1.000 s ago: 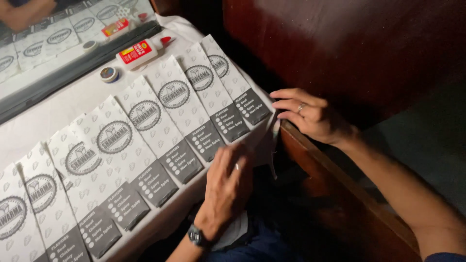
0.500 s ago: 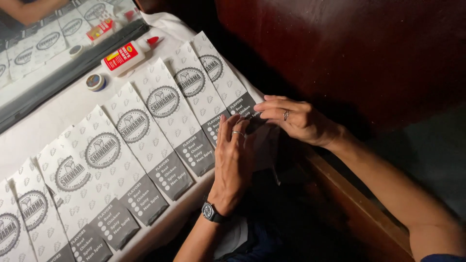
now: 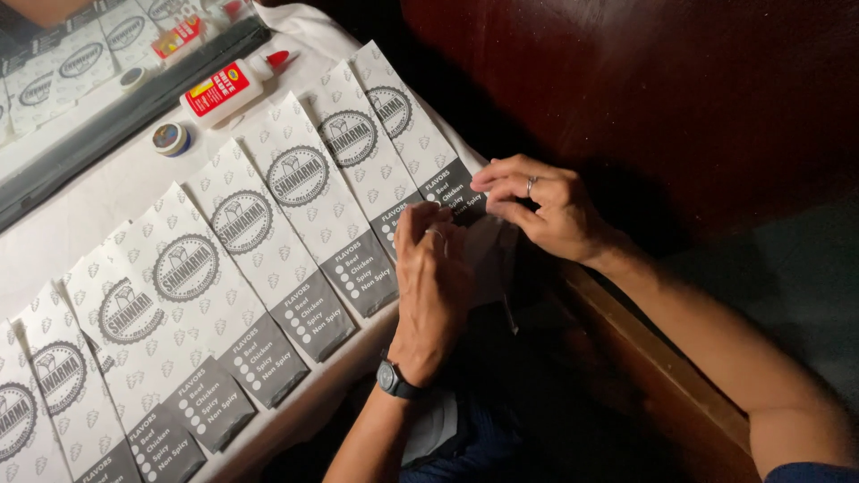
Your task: The person applies labels to white shawarma wrappers on a table. They align the labels by hand, apply glue from a bottle to the label edges, and press them onto the wrappers one by one.
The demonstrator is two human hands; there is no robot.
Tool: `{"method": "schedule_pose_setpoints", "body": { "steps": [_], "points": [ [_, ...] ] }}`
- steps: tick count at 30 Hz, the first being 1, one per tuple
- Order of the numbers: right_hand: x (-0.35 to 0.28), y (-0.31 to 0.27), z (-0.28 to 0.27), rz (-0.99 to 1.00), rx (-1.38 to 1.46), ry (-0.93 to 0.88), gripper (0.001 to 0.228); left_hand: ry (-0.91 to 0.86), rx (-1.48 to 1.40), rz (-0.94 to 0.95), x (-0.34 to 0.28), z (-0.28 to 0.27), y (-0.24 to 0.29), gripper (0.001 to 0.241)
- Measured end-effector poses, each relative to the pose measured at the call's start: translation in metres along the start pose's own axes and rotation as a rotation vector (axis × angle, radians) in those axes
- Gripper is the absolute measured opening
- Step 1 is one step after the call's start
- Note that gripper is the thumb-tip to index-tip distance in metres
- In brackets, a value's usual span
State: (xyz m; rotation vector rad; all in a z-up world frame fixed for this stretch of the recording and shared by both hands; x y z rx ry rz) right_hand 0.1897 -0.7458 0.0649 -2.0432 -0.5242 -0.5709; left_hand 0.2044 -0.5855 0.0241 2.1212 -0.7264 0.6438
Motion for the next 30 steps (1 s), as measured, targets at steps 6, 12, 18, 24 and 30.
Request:
{"method": "schedule_pose_setpoints", "body": {
  "steps": [6,12,18,24,30],
  "points": [
    [0.002,0.011,0.001,0.160,0.091,0.069,0.018,-0.153,-0.048,-0.339,0.016,-0.009,0.001,0.012],
    [-0.001,0.015,0.009,0.178,-0.080,0.133,0.030,-0.178,-0.064,-0.418,0.024,-0.012,-0.005,0.020],
    [-0.002,0.014,0.009,0.189,-0.085,0.115,0.017,-0.159,-0.144,-0.410,0.022,-0.013,-0.005,0.022],
    [-0.007,0.010,0.011,0.132,-0.098,0.128,0.016,-0.180,0.055,-0.284,0.030,-0.011,0.014,0.035],
    [-0.004,0.011,0.011,0.173,-0.126,0.114,0.008,-0.262,-0.057,-0.319,0.026,-0.014,0.005,0.029]
  ]
}}
Point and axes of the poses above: each hand's wrist, its own x-axis towards the middle knuckle, its own z-axis out of the palm, y = z × x, the point moved 5 cm from there along x, towards the middle knuckle, and after that the axes turned 6 degrees about x, right-handed, at the moved point
